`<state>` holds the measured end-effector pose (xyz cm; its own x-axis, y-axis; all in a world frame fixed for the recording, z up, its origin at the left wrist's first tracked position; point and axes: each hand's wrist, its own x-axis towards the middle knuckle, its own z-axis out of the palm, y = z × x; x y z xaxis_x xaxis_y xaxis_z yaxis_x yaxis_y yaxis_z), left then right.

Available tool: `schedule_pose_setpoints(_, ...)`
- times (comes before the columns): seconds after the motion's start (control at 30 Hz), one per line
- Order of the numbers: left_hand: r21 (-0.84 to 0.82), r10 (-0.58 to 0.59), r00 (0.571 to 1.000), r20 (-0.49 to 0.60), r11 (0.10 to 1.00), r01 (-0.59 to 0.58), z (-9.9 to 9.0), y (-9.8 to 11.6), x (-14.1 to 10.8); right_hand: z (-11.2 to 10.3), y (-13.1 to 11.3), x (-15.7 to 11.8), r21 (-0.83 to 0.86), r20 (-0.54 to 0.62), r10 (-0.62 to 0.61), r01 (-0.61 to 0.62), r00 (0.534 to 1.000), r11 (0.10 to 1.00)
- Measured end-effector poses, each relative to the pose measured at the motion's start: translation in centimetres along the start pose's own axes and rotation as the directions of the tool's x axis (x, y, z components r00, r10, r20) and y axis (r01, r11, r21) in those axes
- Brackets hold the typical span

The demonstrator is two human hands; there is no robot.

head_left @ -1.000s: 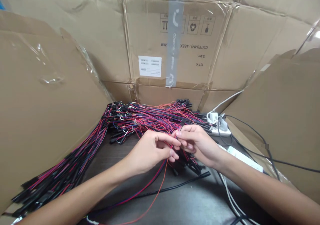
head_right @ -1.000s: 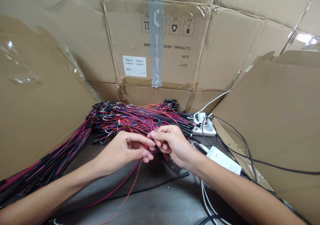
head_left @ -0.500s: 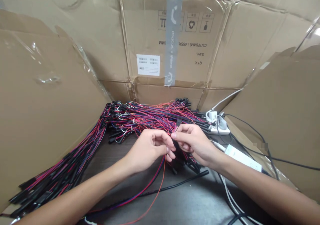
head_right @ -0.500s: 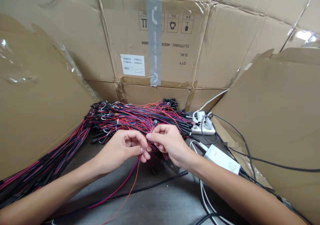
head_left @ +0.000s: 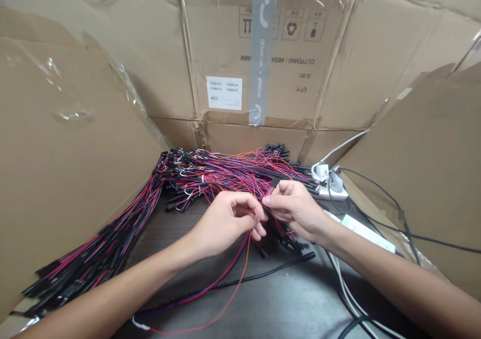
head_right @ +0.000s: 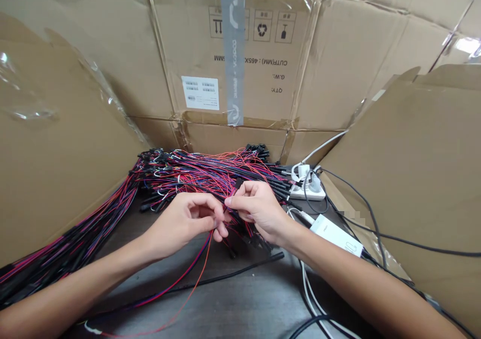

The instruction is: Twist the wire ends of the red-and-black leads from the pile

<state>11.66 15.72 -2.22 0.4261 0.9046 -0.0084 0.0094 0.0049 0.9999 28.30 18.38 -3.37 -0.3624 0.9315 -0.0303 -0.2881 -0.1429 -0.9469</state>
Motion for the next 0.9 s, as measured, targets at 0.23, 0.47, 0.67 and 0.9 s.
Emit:
schedule_pose_setpoints(0.23, -0.015, -0.055, 0.998, 0.019, 0.998, 0.055, -0.2, 0.4, 0.0, 0.1, -0.4, 0.0, -0.024, 0.033, 0.004, -0.003, 0.999, 1.000)
schedule_pose_setpoints(0.47, -0.030, -0.055, 0.997, 0.060, 0.998, 0.057, -0.4, 0.6, 0.0, -0.2, -1.2, -0.1, -0.119, 0.032, 0.004, 0.000, 0.999, 0.993)
schedule_pose_setpoints(0.67, -0.026, -0.049, 0.997, 0.053, 0.998, 0.050, -0.4, 0.7, 0.1, -0.5, -1.4, -0.2, -0.197, 0.021, -0.018, 0.021, 1.000, 0.980)
schedule_pose_setpoints(0.9, -0.019, -0.044, 0.998, 0.054, 0.999, 0.045, -0.5, 0.6, 0.2, -0.4, -1.6, -0.2, -0.243, 0.022, -0.062, 0.065, 0.998, 0.968)
